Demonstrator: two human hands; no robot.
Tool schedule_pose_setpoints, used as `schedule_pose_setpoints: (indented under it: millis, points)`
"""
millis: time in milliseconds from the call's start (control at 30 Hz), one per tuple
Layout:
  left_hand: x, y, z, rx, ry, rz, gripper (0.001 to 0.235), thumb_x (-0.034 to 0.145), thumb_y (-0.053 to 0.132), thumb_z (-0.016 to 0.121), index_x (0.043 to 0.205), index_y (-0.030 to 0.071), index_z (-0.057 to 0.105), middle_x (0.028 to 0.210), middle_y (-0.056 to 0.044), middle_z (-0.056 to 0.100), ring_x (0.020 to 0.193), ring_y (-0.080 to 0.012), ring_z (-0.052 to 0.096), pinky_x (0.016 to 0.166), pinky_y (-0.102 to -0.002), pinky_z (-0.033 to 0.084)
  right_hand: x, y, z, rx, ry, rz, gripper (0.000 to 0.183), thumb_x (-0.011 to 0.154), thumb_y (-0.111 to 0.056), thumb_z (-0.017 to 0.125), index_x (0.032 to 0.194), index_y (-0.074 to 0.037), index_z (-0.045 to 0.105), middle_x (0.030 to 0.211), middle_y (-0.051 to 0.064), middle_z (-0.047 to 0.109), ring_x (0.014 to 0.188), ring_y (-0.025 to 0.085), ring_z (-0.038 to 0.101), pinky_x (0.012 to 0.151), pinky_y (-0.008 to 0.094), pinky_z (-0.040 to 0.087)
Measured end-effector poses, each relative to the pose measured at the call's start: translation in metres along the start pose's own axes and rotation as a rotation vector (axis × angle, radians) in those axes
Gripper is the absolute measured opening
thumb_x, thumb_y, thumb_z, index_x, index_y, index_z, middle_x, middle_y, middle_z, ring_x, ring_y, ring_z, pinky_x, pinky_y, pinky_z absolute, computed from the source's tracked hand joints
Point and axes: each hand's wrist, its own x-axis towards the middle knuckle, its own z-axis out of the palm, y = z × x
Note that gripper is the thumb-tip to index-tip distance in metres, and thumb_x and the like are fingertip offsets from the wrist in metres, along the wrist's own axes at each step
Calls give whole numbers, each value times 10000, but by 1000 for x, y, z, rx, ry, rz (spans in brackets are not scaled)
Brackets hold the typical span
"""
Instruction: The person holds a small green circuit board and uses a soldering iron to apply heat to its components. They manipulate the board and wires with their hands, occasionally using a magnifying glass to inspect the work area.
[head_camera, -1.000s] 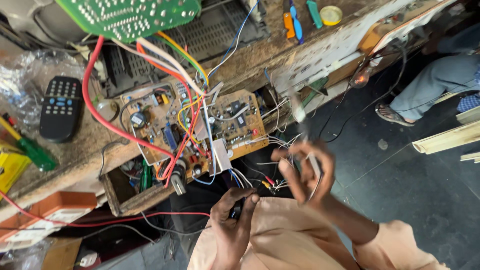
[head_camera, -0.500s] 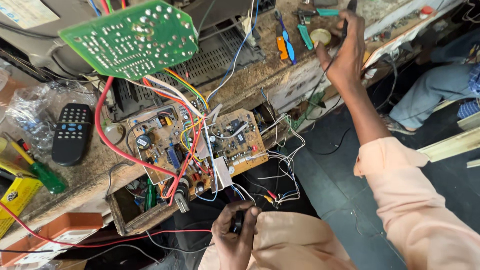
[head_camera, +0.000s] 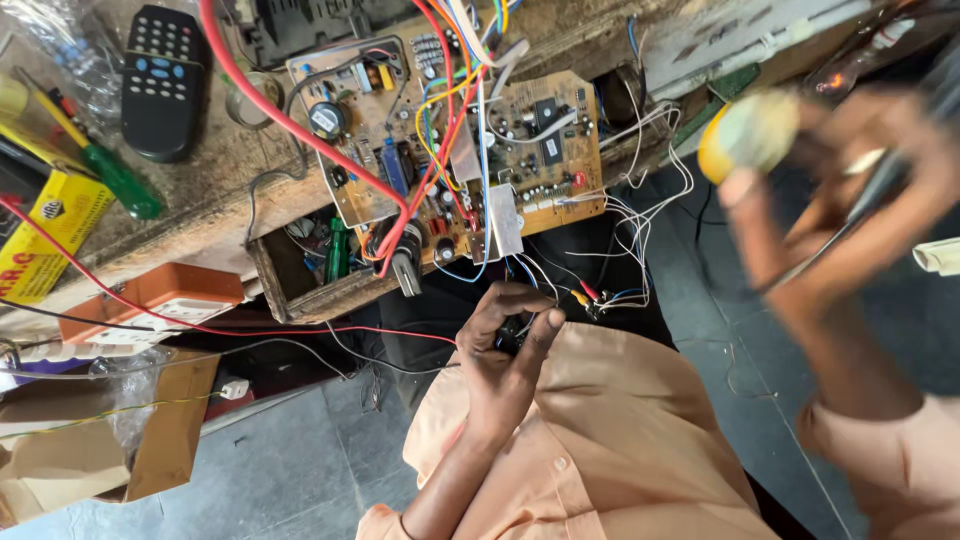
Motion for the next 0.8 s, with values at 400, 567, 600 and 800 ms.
schedule_pose_setpoints:
  millis: [400, 567, 600, 800]
  points:
    - [-4, 8, 9, 81, 19, 63, 146, 887, -28, 795, 1007, 22, 726, 1015, -80, 685, 907, -168, 658, 817, -272, 526, -31, -91, 47, -34, -199, -89, 758, 806, -11, 914, 1365, -59, 405, 1360, 179, 436, 1240, 357, 658, 968, 383, 620]
    - [-2, 7, 9, 104, 41, 90, 141, 913, -16, 789, 1027, 28, 721, 1026, -79, 676, 910, -163, 651, 809, -275, 524, -30, -93, 51, 0, -219, -124, 780, 817, -7, 913, 1411, -108, 417, 1355, 167, 432, 1248, 331, 648, 1048, 426, 637]
    - [-2, 7, 9, 104, 43, 84, 140, 913, -13, 790, 1027, 29, 720, 1025, -78, 675, 905, -161, 650, 803, -272, 523, -30, -93, 51, -8, -224, -134, 785, 818, -5, 913, 1416, -113, 416, 1354, 168, 436, 1246, 333, 647, 1045, 427, 635]
    - [-3, 2, 8, 96, 53, 76, 133, 919, -5, 791, 1024, 32, 717, 1035, -76, 674, 913, -157, 649, 801, -268, 522, -33, -92, 51, -20, -253, -175, 790, 833, 7, 907, 1428, -124, 403, 1372, 168, 443, 1247, 336, 646, 1049, 429, 628]
